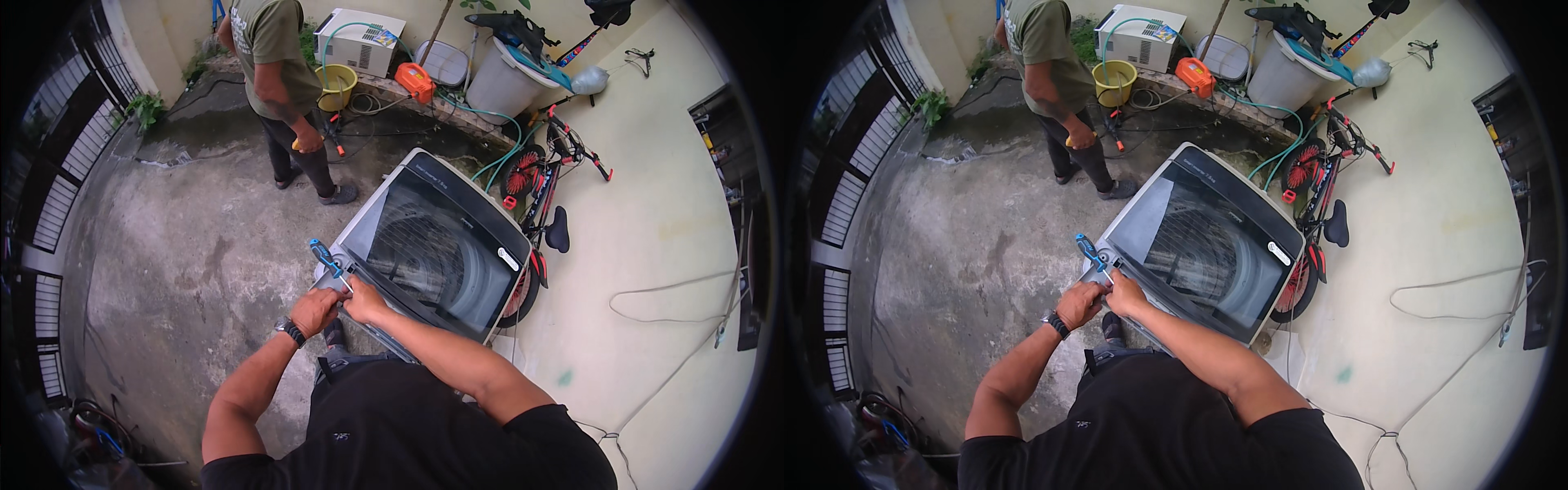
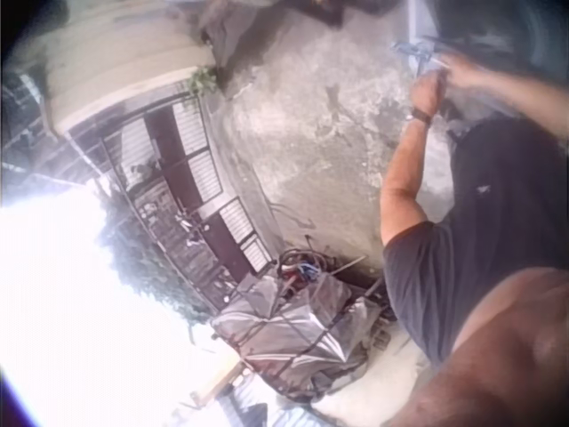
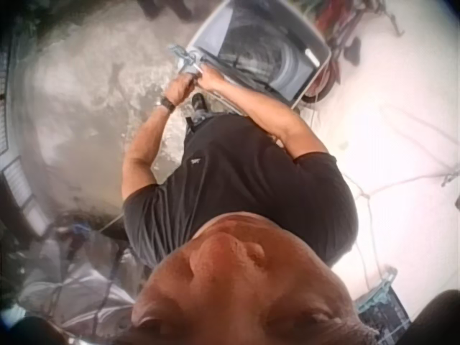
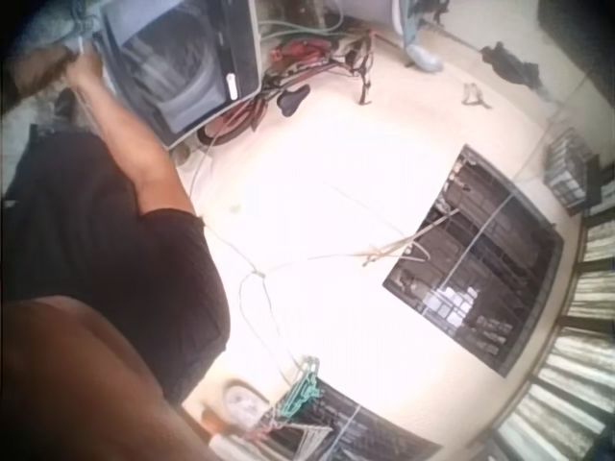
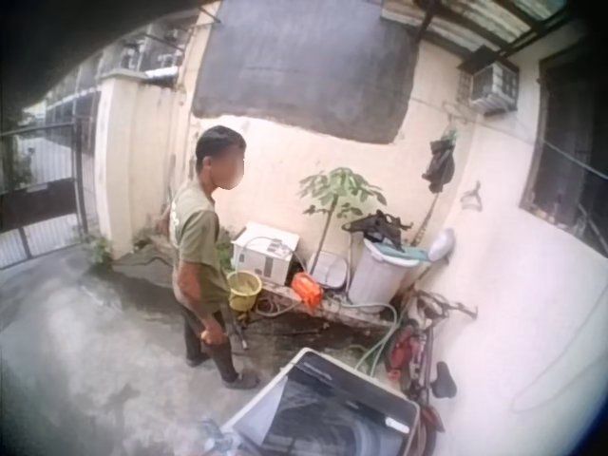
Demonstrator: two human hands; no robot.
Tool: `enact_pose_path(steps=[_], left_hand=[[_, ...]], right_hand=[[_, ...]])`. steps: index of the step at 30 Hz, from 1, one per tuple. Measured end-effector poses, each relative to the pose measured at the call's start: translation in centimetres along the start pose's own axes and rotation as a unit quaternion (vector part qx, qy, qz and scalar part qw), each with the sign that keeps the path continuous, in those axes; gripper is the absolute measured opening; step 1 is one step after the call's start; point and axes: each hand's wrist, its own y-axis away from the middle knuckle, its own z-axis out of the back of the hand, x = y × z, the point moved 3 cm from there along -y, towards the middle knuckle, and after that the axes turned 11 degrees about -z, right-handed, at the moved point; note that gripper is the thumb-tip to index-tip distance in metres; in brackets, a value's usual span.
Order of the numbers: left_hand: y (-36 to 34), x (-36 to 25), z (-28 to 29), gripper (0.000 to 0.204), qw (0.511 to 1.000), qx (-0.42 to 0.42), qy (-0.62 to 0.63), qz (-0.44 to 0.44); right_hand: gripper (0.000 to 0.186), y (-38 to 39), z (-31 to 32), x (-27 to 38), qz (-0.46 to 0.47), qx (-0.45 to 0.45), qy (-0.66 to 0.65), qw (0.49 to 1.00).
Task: The person unscrews and removes the top panel of a washing machine by hand and with a screwdriver, then reattaches the panel and secures it with screws.
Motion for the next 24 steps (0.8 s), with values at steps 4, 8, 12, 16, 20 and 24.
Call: enact_pose_path(steps=[4,8,12,16,20,24], left_hand=[[-0.1,-0.6,-0.3,0.027,1.0,-0.021,-0.008,0.003],[0.7,-0.1,-0.2,0.025,0.999,-0.031,-0.03,0.031],[0.9,-0.7,0.1,0.025,0.998,-0.015,-0.059,0.016],[0.3,-0.9,0.4,0.023,0.998,-0.009,-0.063,-0.011],[-0.4,-0.9,1.4,0.022,0.999,-0.029,-0.009,0.021],[-0.2,-1.0,2.5,0.027,0.99,-0.105,0.045,0.085]], right_hand=[[0.037,-0.3,-0.1,0.3,0.007,0.018,0.074,0.997],[0.04,0.6,0.0,1.5,0.023,0.041,0.118,0.992],[0.035,0.5,0.1,2.5,0.018,0.05,0.114,0.992],[0.034,-0.9,-0.6,1.5,0.079,0.023,0.114,0.99],[0.031,-2.4,-1.0,-0.1,0.069,0.08,0.017,0.994],[0.022,-1.8,-0.9,0.1,0.02,0.161,-0.131,0.978]])
